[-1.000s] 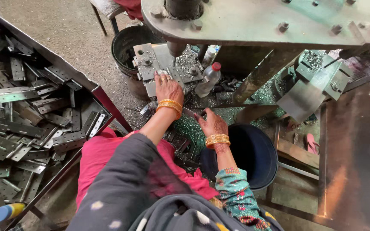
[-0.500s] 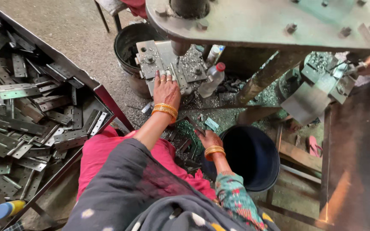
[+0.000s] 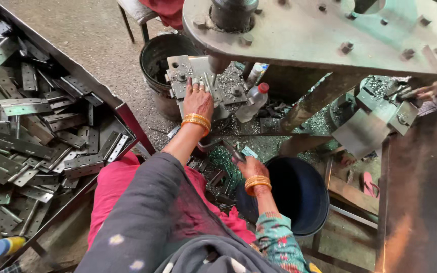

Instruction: The person repeatedly picks up small metal pieces from a bin, places them under a drill press, and operates the machine to drill holes. They then remove the pieces and place them into a pile. The process is repeated continuously throughout the clip.

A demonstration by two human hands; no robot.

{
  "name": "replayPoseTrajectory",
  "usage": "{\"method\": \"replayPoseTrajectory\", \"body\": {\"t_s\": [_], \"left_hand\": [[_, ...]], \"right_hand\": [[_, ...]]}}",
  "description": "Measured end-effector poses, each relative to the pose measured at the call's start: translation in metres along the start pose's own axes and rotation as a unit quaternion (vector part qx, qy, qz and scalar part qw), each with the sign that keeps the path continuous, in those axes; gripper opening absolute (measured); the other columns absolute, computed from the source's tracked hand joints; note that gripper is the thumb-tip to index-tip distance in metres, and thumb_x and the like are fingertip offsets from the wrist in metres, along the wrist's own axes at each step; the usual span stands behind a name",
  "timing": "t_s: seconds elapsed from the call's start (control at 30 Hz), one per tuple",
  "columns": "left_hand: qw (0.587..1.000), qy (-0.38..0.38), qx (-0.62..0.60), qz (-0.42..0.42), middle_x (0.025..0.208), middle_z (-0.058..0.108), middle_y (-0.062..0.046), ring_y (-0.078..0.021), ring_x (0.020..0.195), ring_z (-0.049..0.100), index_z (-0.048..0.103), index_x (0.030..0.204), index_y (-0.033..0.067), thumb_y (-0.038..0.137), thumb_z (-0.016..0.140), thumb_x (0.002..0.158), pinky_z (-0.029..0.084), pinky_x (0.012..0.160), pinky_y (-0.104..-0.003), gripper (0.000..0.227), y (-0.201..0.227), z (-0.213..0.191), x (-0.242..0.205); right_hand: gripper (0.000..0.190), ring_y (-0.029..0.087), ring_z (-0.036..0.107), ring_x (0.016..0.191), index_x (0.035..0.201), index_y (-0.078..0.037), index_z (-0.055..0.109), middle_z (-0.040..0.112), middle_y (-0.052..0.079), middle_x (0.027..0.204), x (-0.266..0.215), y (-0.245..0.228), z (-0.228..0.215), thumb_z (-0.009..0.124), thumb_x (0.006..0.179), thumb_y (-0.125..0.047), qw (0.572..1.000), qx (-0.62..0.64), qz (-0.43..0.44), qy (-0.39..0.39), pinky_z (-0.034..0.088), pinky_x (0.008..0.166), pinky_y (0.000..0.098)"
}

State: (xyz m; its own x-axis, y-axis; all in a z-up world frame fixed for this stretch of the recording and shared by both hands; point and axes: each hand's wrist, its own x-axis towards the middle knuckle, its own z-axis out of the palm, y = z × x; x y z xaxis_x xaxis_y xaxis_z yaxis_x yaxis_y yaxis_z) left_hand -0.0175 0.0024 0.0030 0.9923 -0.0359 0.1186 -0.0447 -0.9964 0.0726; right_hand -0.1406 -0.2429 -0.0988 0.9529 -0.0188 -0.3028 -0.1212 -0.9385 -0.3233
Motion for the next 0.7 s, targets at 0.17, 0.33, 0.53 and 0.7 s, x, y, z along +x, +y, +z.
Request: {"method": "replayPoseTrajectory", "body": {"t_s": [0.17,0.33,0.53,0.7], "left_hand": [[0.996,0.087,0.016,-0.025,0.147,0.055,-0.020,-0.0322,0.141,0.044,0.070,0.122,0.0003,0.022,0.054,0.093,0.013,0.124,-0.050,0.040,0.002,0.002,0.007],[0.999,0.007,-0.020,-0.025,0.153,0.050,-0.018,-0.0338,0.147,0.038,0.069,0.125,0.0030,0.017,0.050,0.096,0.013,0.124,-0.052,0.038,-0.001,-0.003,-0.013],[0.996,0.067,0.011,-0.052,0.149,0.053,-0.014,-0.0320,0.142,0.042,0.068,0.127,0.0068,0.015,0.047,0.093,0.012,0.122,-0.053,0.040,-0.001,0.017,0.014],[0.998,0.022,0.009,-0.060,0.151,0.051,-0.014,-0.0316,0.144,0.040,0.062,0.135,0.0071,0.022,0.047,0.095,0.010,0.123,-0.055,0.045,0.000,0.026,0.022]], "right_hand": [[0.071,0.043,0.071,0.095,0.099,-0.012,0.076,0.075,0.021,0.097,-0.016,-0.007,0.001,0.053,0.086,-0.078,0.999,0.011,0.041,0.008,0.055,0.080,0.0523],[0.074,0.044,0.068,0.094,0.098,-0.008,0.074,0.073,0.022,0.094,-0.009,-0.013,0.016,0.055,0.088,-0.079,1.000,0.014,-0.007,0.011,0.053,0.078,0.0542],[0.068,0.044,0.070,0.092,0.101,-0.011,0.072,0.074,0.020,0.093,-0.008,0.001,-0.009,0.051,0.088,-0.074,0.998,-0.015,-0.037,0.057,0.054,0.077,0.0549],[0.068,0.045,0.069,0.093,0.099,-0.008,0.070,0.073,0.022,0.095,-0.003,-0.002,0.023,0.053,0.089,-0.073,0.999,0.016,-0.011,0.027,0.052,0.077,0.0555]]}}
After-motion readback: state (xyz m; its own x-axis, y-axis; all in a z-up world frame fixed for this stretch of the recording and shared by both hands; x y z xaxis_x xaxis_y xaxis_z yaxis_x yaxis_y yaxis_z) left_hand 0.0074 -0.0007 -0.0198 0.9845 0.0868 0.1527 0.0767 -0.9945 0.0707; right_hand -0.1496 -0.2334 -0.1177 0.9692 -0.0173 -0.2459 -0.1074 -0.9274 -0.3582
